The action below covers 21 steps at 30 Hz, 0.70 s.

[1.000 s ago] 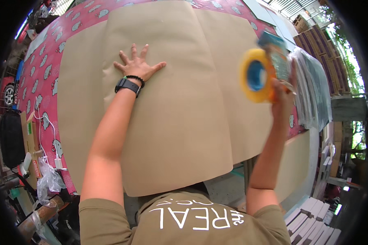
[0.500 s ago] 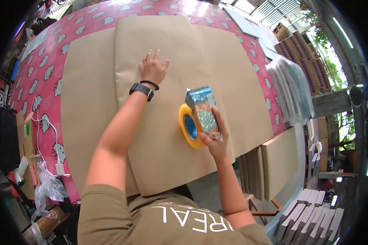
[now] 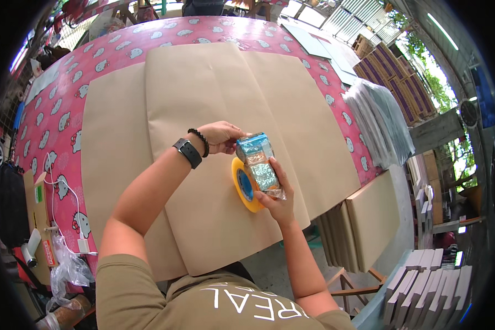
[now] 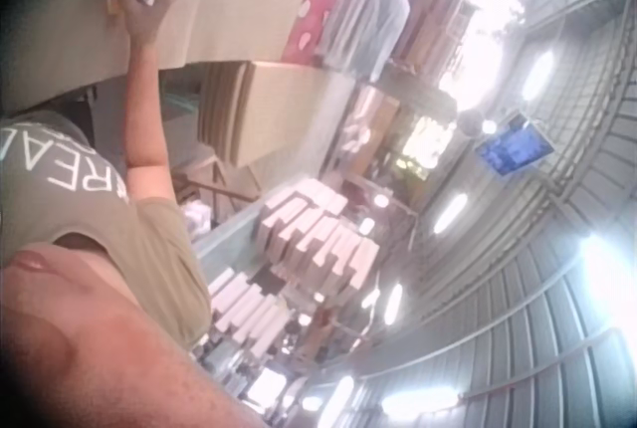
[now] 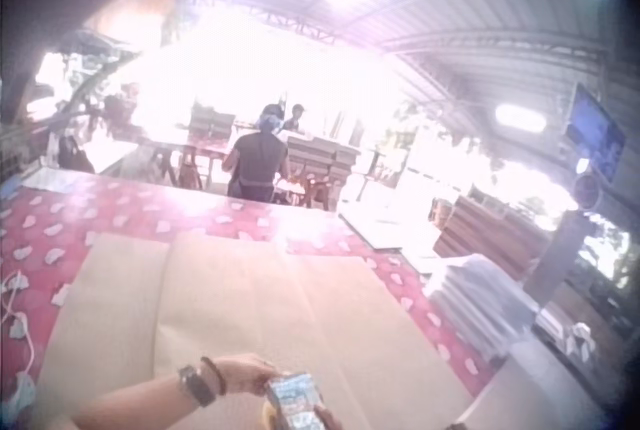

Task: The person wraps a rectangular object in brown paper by hand and uses a tape dispenser to secure the edges, then places another similar packaged item onto a new sheet of paper and begins wrapping it as well.

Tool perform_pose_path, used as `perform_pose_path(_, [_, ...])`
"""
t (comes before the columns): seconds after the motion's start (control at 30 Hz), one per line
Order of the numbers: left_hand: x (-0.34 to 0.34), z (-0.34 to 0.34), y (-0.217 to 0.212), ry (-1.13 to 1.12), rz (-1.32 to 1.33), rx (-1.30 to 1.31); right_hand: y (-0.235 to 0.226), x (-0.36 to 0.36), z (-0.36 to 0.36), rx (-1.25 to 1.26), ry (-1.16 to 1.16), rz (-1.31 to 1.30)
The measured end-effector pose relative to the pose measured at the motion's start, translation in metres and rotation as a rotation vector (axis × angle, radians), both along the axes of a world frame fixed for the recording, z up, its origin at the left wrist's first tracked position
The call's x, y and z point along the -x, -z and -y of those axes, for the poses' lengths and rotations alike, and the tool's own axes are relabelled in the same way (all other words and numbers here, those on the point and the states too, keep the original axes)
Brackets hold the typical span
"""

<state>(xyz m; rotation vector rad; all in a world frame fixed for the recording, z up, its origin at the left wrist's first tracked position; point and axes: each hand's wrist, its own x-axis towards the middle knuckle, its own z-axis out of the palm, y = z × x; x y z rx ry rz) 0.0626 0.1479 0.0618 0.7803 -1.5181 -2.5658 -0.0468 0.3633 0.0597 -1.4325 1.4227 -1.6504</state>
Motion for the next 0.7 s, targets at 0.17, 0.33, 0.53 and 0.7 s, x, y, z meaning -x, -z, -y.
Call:
perform_pose_path(0.17, [0.025, 0.046, -0.005, 0.081, 0.184, 1.182, -0.019, 0.009, 0.023, -0.244, 0.075, -0.138])
perform_pose_path(0.33, [0.017, 0.212, -0.006, -0.357, 0.509, 1.760, -0.044, 0.021, 0.063, -0.557, 0.085, -0.176])
perform_pose_path(0.53, [0.039, 0.246, 0.040, -0.246, 0.456, 1.273, -0.044, 0.031, 0.110, -0.854, 0.134, -0.311])
perform_pose_path(0.7, [0.043, 0.216, 0.058, -0.237, 0.724, 1.476, -0.063, 0.032, 0.142, -1.119, 0.114, -0.302])
